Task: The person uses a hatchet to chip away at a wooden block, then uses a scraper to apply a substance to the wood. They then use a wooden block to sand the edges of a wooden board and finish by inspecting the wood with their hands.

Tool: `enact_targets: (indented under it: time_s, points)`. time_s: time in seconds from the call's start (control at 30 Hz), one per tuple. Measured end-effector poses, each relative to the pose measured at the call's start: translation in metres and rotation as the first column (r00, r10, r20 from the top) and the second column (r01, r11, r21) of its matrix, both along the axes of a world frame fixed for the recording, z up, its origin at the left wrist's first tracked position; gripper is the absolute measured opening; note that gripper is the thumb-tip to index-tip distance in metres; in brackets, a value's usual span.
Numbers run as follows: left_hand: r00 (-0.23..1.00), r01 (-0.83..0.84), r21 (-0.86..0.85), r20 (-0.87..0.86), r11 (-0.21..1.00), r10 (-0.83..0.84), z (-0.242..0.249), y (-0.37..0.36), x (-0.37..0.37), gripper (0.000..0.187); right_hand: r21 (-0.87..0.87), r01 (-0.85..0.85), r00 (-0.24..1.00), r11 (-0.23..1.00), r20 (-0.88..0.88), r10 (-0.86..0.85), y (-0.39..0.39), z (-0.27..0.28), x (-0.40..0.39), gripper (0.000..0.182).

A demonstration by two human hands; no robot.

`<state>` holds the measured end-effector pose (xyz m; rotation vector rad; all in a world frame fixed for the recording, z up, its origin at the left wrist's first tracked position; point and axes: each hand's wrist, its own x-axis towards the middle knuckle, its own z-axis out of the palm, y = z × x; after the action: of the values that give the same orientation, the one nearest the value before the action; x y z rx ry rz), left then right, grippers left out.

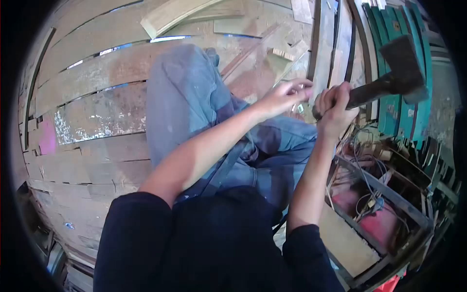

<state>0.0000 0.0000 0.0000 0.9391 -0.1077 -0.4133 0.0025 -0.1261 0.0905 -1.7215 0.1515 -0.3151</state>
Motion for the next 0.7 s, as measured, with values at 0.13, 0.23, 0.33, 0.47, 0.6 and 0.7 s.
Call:
enact_targets:
  time_s: [0.13,0.23,0.33,0.47,0.6,0.7]
  points:
    - [0.924,-0.374,0.003,-0.079,0.927,0.373,-0.014,0.001,0.033,0.02,0.258,-0.122,0.992,0.958,0.019,0.121,0.017,-0.037,0.01,0.025]
    - [0.803,-0.545,0.063,-0.249,0.836,0.542,-0.021,0.026,0.035,0.015,-0.359,0.067,0.99,0.931,-0.091,-0.107,0.026,-0.129,-0.012,0.025]
    - [0.735,-0.613,0.102,-0.29,0.784,0.613,-0.014,0.036,0.036,0.012,0.285,0.015,0.745,0.959,-0.643,0.179,0.022,-0.109,-0.007,0.032]
    - [0.726,-0.672,0.209,-0.005,0.711,0.688,-0.033,0.031,0.041,0.01,0.41,0.048,0.71,0.911,-0.655,0.257,0.009,-0.1,-0.006,0.035]
    - [0.794,-0.597,0.42,0.188,0.684,0.577,-0.033,0.029,0.062,0.019,0.434,0.029,0.717,0.9,-0.637,0.284,0.003,-0.113,-0.008,0.034]
    - [0.832,-0.554,0.589,0.421,0.588,0.362,-0.034,0.027,0.088,0.031,0.48,0.012,0.732,0.877,-0.602,0.32,0.003,-0.121,-0.012,0.033]
